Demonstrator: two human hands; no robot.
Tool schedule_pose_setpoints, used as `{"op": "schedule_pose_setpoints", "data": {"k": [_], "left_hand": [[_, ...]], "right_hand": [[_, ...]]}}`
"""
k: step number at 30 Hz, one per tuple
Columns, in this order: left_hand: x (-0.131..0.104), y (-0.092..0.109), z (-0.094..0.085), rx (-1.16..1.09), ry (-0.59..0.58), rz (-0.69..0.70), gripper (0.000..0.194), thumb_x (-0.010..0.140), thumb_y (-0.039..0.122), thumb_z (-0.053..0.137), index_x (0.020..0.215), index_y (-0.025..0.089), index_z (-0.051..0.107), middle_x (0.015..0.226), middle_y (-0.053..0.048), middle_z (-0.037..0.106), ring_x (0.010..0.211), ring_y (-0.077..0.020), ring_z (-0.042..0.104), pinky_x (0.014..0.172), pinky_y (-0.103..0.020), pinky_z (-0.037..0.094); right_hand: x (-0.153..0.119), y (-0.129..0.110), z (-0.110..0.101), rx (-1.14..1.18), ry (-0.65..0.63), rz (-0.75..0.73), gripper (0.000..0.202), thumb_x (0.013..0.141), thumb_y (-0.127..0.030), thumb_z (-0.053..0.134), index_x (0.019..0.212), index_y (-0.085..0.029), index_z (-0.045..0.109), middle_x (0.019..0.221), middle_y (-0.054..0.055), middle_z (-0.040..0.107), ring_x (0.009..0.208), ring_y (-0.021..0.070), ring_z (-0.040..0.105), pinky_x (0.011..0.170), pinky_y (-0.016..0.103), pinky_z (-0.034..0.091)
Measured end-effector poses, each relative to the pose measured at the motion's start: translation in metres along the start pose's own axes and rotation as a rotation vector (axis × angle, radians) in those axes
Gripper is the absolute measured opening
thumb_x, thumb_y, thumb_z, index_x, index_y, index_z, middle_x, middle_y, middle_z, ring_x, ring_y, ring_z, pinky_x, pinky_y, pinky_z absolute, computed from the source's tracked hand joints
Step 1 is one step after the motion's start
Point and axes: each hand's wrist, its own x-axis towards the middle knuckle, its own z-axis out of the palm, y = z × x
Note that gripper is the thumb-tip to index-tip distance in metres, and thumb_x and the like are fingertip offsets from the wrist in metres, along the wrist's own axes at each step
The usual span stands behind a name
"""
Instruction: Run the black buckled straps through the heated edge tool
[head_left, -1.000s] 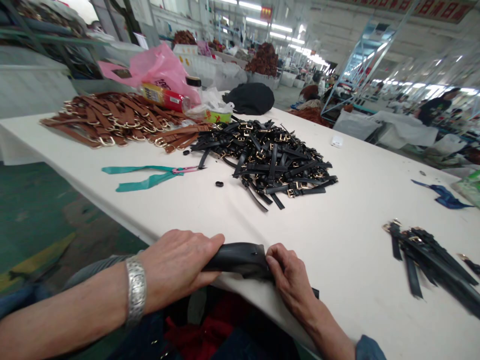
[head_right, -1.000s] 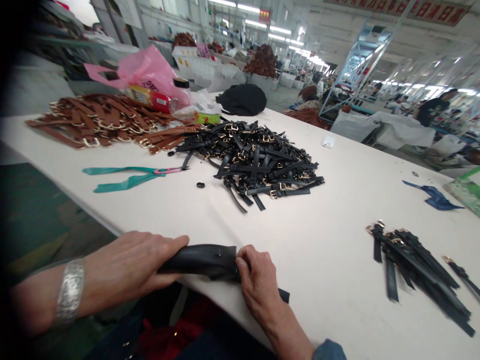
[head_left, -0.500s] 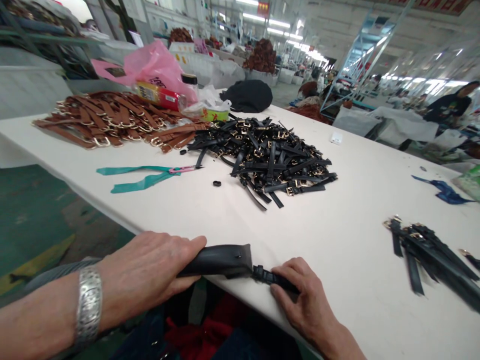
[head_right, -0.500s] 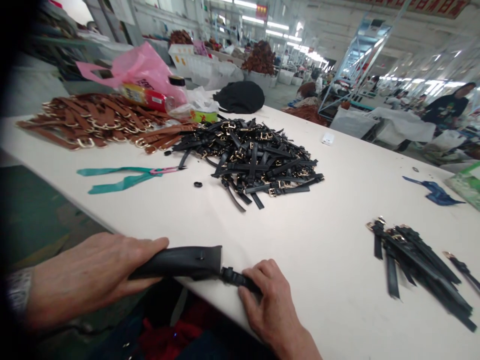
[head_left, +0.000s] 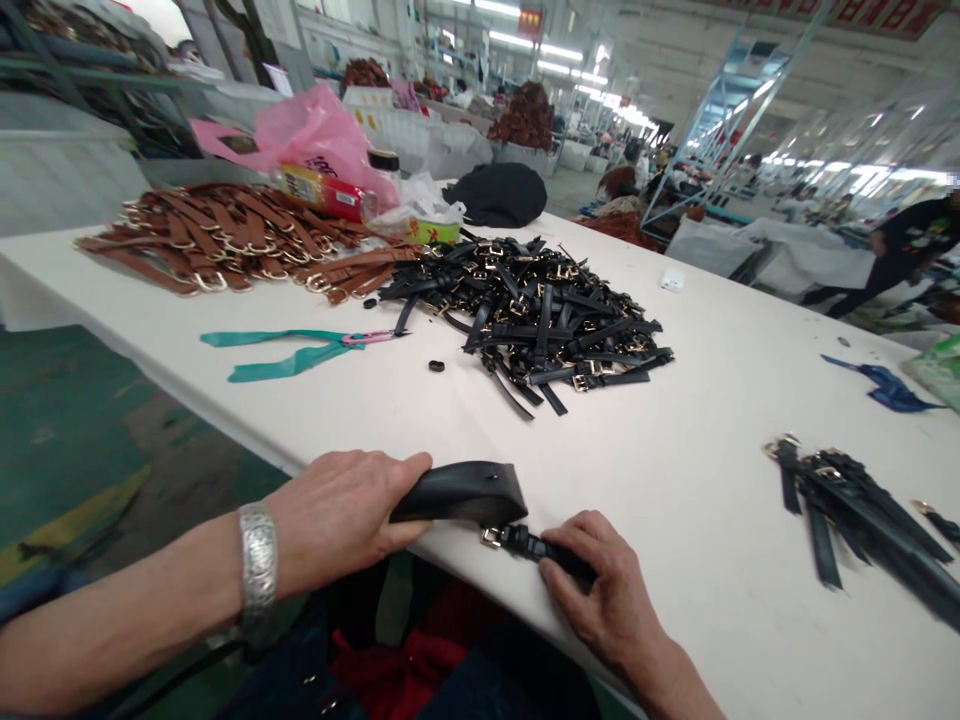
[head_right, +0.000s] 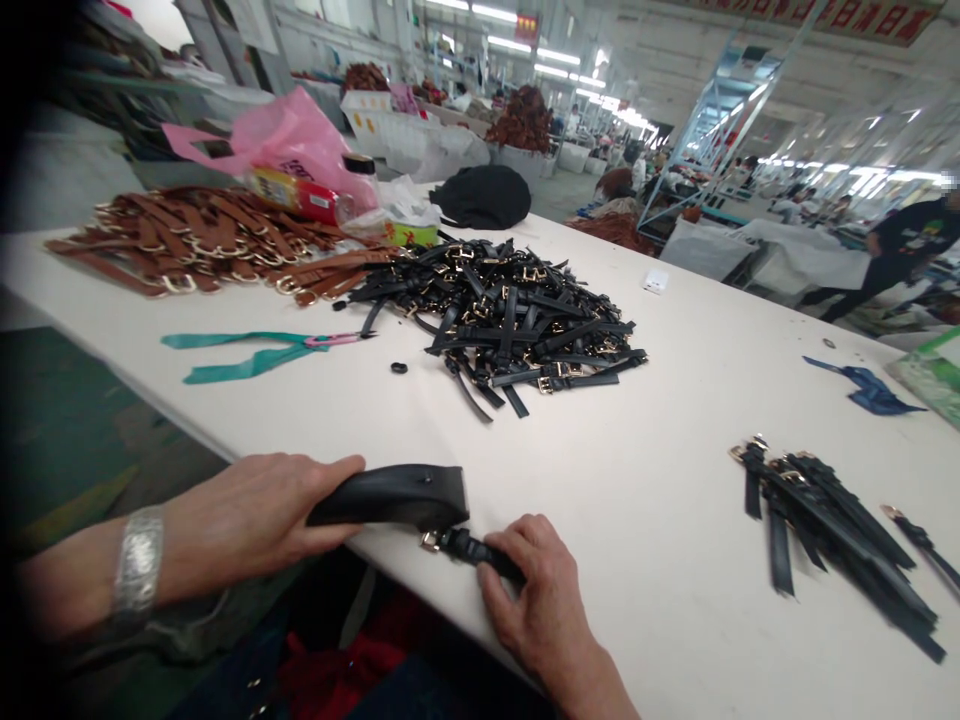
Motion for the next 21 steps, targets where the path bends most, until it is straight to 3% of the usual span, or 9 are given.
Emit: {"op": "schedule_pose_setpoints", "data": {"k": [4, 8, 13, 16, 18, 21], "left_hand": [[-0.014, -0.012, -0.001, -0.038, -0.052, -0.013, 0.025, 0.086, 0.044, 0.05, 0.095, 0.023, 0.061, 0.08, -0.008, 0.07, 0.076, -0.0293, 0.068, 0.067, -0.038, 0.047], [-0.022, -0.007, -0.005, -0.06, -0.132, 0.006, 0.019, 0.087, 0.039, 0.049, 0.094, 0.025, 0.06, 0.085, -0.006, 0.071, 0.081, -0.0302, 0.069, 0.07, -0.04, 0.048], [-0.013, 0.02, -0.008, -0.028, -0.073, 0.064, 0.017, 0.088, 0.036, 0.048, 0.095, 0.024, 0.057, 0.084, -0.006, 0.072, 0.079, -0.0318, 0.069, 0.068, -0.042, 0.049], [-0.005, 0.032, -0.007, -0.034, -0.026, 0.077, 0.013, 0.087, 0.031, 0.05, 0.094, 0.022, 0.056, 0.083, -0.006, 0.072, 0.076, -0.0314, 0.07, 0.065, -0.04, 0.05], [-0.003, 0.033, -0.007, -0.038, -0.017, 0.074, 0.015, 0.087, 0.033, 0.05, 0.094, 0.022, 0.056, 0.082, -0.007, 0.072, 0.076, -0.0312, 0.07, 0.064, -0.038, 0.049], [-0.008, 0.022, -0.007, 0.001, -0.009, 0.041, 0.017, 0.087, 0.034, 0.049, 0.094, 0.021, 0.058, 0.079, -0.007, 0.072, 0.074, -0.0296, 0.069, 0.061, -0.034, 0.046]], "right_hand": [[-0.001, 0.001, 0.0, 0.001, -0.003, 0.012, 0.022, 0.078, -0.015, 0.059, 0.097, -0.019, 0.068, 0.082, 0.006, 0.06, 0.077, 0.0187, 0.056, 0.067, 0.031, 0.045], [-0.001, 0.003, 0.001, -0.007, -0.011, 0.013, 0.022, 0.078, -0.015, 0.059, 0.097, -0.02, 0.068, 0.081, 0.005, 0.06, 0.078, 0.0188, 0.056, 0.067, 0.031, 0.045], [0.0, 0.002, 0.001, 0.003, 0.004, 0.025, 0.021, 0.077, -0.015, 0.06, 0.096, -0.02, 0.068, 0.082, 0.005, 0.061, 0.077, 0.0184, 0.057, 0.067, 0.03, 0.045], [0.0, 0.0, 0.0, -0.012, 0.02, 0.026, 0.012, 0.077, -0.015, 0.061, 0.085, -0.019, 0.068, 0.078, 0.004, 0.061, 0.075, 0.018, 0.056, 0.066, 0.029, 0.043], [0.0, 0.0, -0.001, -0.017, 0.017, 0.027, 0.008, 0.077, -0.016, 0.061, 0.081, -0.019, 0.067, 0.077, 0.004, 0.061, 0.075, 0.0181, 0.056, 0.066, 0.029, 0.043], [-0.001, 0.002, -0.001, 0.002, 0.002, 0.031, 0.015, 0.079, -0.017, 0.062, 0.092, -0.02, 0.069, 0.082, 0.005, 0.062, 0.079, 0.0191, 0.057, 0.069, 0.031, 0.044]]}}
